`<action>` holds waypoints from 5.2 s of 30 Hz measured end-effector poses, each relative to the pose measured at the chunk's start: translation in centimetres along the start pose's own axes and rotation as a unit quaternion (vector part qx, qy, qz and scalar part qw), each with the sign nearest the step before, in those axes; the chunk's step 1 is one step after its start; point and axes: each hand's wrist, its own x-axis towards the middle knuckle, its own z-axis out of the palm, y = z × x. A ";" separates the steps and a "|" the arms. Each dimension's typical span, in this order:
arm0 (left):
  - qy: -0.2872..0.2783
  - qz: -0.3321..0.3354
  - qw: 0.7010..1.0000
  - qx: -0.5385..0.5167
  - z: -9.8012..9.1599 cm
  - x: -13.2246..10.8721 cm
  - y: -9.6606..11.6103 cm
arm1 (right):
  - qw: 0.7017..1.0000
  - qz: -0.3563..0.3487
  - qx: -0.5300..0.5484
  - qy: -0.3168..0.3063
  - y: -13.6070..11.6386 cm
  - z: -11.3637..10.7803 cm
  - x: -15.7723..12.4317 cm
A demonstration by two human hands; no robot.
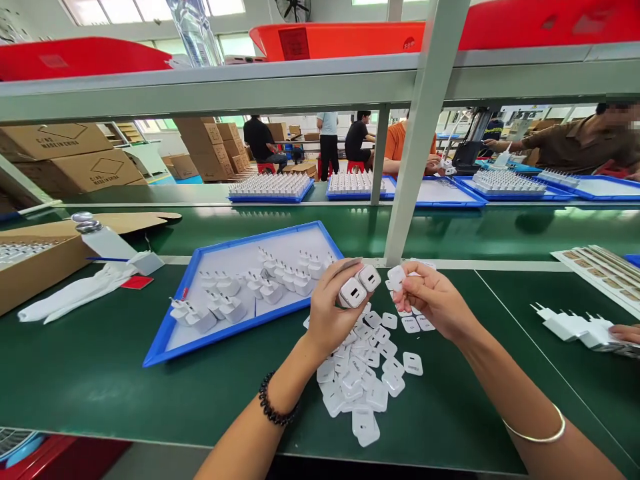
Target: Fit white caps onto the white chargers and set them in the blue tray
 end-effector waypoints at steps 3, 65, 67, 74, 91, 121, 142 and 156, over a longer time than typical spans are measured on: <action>-0.022 0.023 0.999 -0.001 0.2 -0.1 -0.2 | 1.000 0.005 0.011 -0.002 -0.1 0.3 -0.3; -0.063 0.096 0.993 -0.006 0.7 -0.8 -0.3 | 0.996 0.085 -0.003 0.018 0.3 1.1 -0.5; -0.063 0.093 0.994 -0.006 0.8 -0.8 -0.3 | 0.996 0.082 -0.003 0.028 0.3 1.3 -0.5; -0.065 0.078 0.995 -0.011 0.9 -1.0 -0.4 | 0.997 0.060 -0.025 0.043 0.4 1.4 -0.5; -0.076 -0.010 0.996 -0.038 1.3 -1.0 0.0 | 0.988 0.002 -0.141 0.058 0.9 1.0 -0.1; -0.166 -0.090 0.978 -0.092 1.1 -0.6 0.7 | 0.958 -0.134 -0.194 0.160 1.0 0.8 -0.2; -0.057 -0.055 0.997 -0.022 1.4 -1.1 -1.1 | 0.983 -0.056 -0.115 0.133 0.9 1.3 -0.3; -0.073 0.021 0.997 0.009 1.6 -1.9 -0.8 | 0.994 0.106 0.008 -0.011 1.1 2.5 -0.9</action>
